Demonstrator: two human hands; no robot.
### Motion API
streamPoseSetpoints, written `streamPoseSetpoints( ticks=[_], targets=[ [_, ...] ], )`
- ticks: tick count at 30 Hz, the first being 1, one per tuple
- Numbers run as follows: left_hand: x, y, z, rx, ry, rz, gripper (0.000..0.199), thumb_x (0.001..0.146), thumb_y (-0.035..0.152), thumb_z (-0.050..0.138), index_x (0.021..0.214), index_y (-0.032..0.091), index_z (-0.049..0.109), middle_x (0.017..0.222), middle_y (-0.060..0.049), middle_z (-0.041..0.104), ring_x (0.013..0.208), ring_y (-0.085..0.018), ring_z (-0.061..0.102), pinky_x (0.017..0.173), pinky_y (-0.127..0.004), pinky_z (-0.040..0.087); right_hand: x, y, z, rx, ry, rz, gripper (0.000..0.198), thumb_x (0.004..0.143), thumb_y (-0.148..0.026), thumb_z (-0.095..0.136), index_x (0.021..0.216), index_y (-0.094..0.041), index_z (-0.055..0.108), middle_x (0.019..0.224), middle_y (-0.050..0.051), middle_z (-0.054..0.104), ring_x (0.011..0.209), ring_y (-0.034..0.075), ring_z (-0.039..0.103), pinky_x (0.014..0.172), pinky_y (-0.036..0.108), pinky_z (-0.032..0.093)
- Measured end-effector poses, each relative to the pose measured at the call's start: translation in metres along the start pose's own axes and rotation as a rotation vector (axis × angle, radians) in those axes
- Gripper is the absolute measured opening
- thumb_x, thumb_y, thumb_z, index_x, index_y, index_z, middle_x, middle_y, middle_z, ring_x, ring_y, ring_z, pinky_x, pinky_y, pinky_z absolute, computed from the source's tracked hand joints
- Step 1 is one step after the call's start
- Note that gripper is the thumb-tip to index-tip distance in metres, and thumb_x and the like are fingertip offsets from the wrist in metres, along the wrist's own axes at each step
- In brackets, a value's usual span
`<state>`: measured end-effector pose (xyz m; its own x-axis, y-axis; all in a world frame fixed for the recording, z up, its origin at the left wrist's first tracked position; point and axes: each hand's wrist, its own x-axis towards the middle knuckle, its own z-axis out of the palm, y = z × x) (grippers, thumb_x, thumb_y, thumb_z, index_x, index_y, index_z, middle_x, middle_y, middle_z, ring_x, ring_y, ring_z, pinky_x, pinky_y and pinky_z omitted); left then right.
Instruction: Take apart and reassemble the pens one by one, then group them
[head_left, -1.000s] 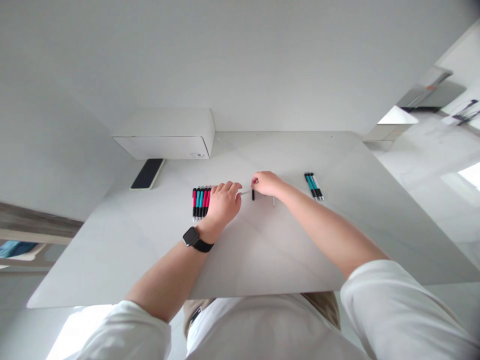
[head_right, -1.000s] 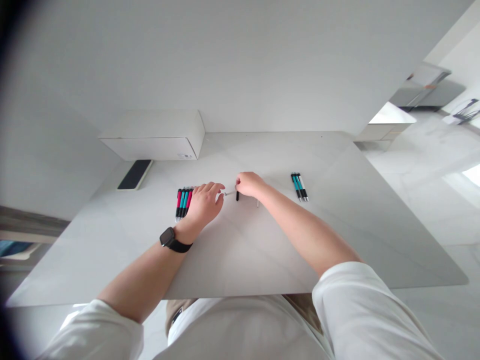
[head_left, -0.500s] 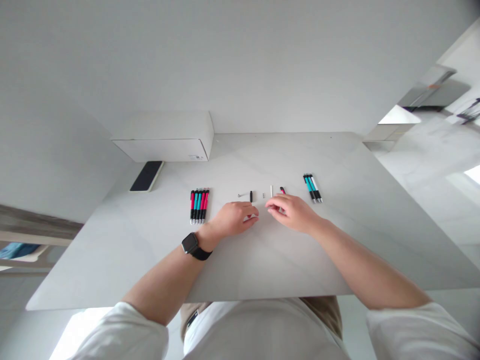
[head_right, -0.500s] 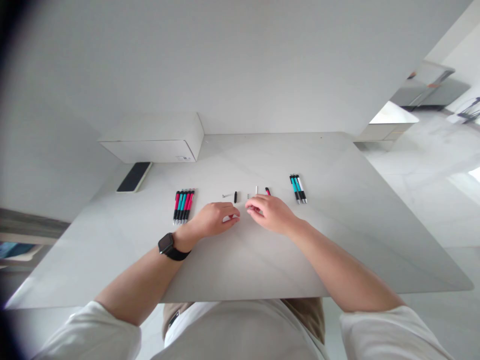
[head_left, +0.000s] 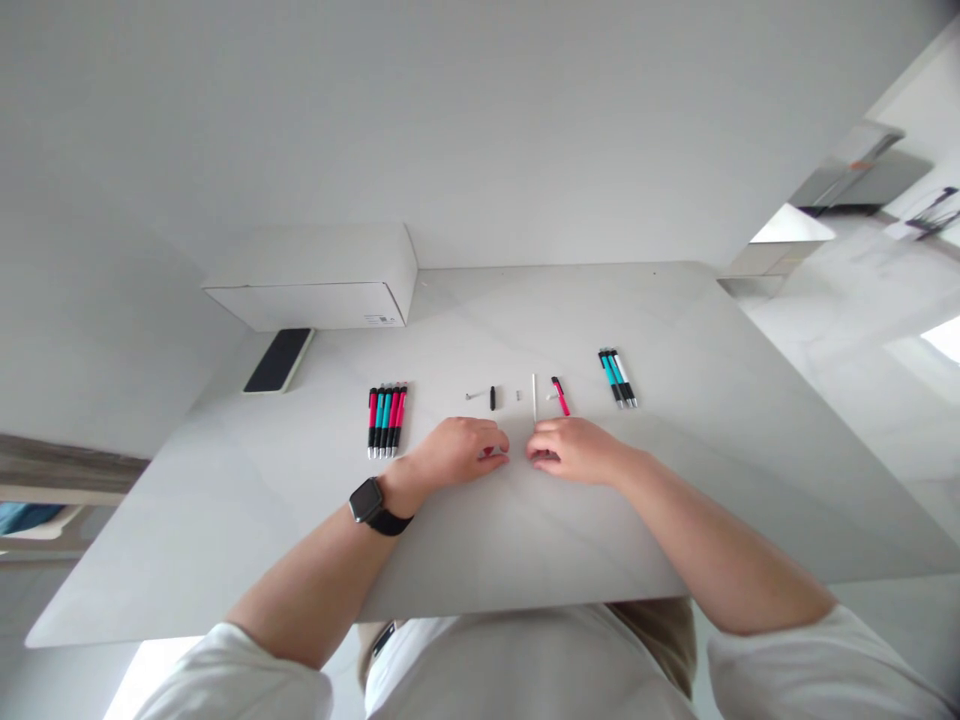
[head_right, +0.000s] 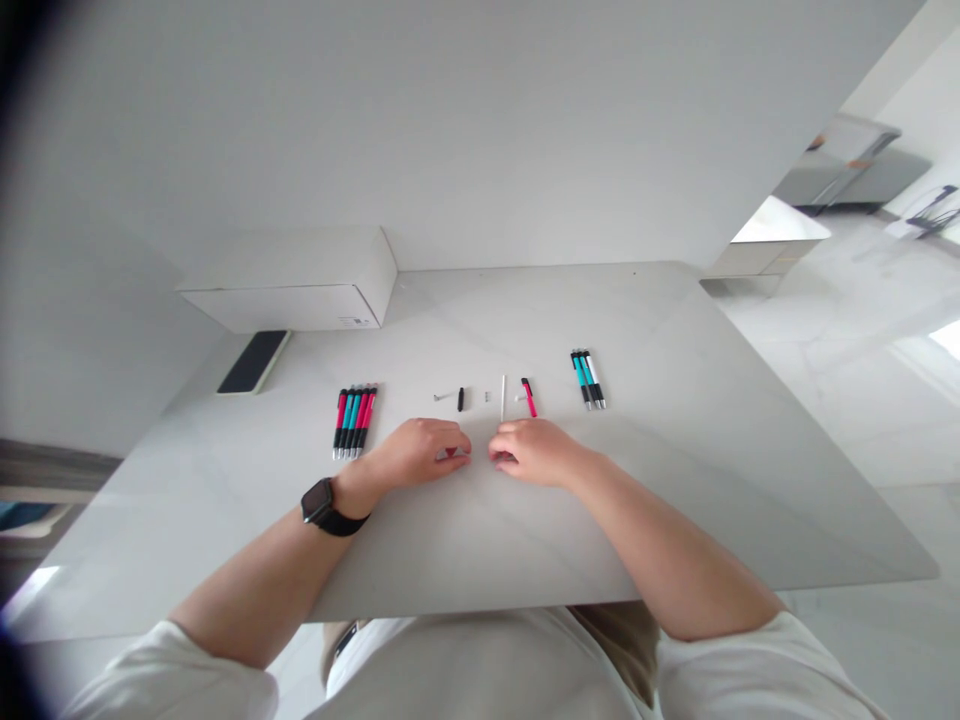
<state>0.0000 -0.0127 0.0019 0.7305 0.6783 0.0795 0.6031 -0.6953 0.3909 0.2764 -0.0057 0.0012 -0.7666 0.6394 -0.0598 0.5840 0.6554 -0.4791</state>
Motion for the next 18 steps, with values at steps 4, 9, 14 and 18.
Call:
streamPoseSetpoints(
  ticks=[4,9,14,18],
  targets=[
    [0.0015,-0.0024,0.0015,0.016,0.004,-0.016,0.012,0.096,0.034,0.063,0.101,0.031,0.074,0.095,0.001,0.075,0.088,-0.018,0.070,0.073,-0.029,0.047,0.0015,0.0009,0.0012,0.015,-0.001,0.015,0.014,0.090,-0.020,0.070,0.099,-0.027,0.077,0.098,0.002,0.073,0.085,0.018,0.067,0.076,0.028,0.044],
    [0.0025,-0.0049,0.0035,0.012,0.009,-0.031,0.011,0.094,0.034,0.066,0.099,0.032,0.075,0.096,0.001,0.075,0.090,-0.018,0.070,0.075,-0.028,0.048,0.0032,0.0009,0.0019,0.029,-0.013,0.032,0.013,0.090,-0.020,0.071,0.099,-0.026,0.077,0.098,0.003,0.072,0.084,0.018,0.067,0.076,0.028,0.043],
    [0.0016,-0.0045,0.0030,0.025,0.015,-0.008,0.009,0.095,0.033,0.065,0.099,0.031,0.073,0.096,0.000,0.075,0.090,-0.019,0.070,0.076,-0.029,0.047,0.0031,0.0008,0.0030,0.040,-0.005,0.030,0.012,0.090,-0.020,0.070,0.098,-0.026,0.076,0.095,0.003,0.072,0.083,0.017,0.066,0.076,0.027,0.044],
    [0.0008,-0.0016,-0.0015,0.035,0.044,-0.021,0.011,0.097,0.037,0.064,0.101,0.029,0.071,0.095,-0.001,0.074,0.088,-0.020,0.069,0.075,-0.030,0.047,0.0025,0.0000,0.0020,0.059,-0.004,0.032,0.012,0.090,-0.019,0.070,0.098,-0.026,0.076,0.096,0.002,0.072,0.082,0.017,0.066,0.076,0.028,0.044]
  ],
)
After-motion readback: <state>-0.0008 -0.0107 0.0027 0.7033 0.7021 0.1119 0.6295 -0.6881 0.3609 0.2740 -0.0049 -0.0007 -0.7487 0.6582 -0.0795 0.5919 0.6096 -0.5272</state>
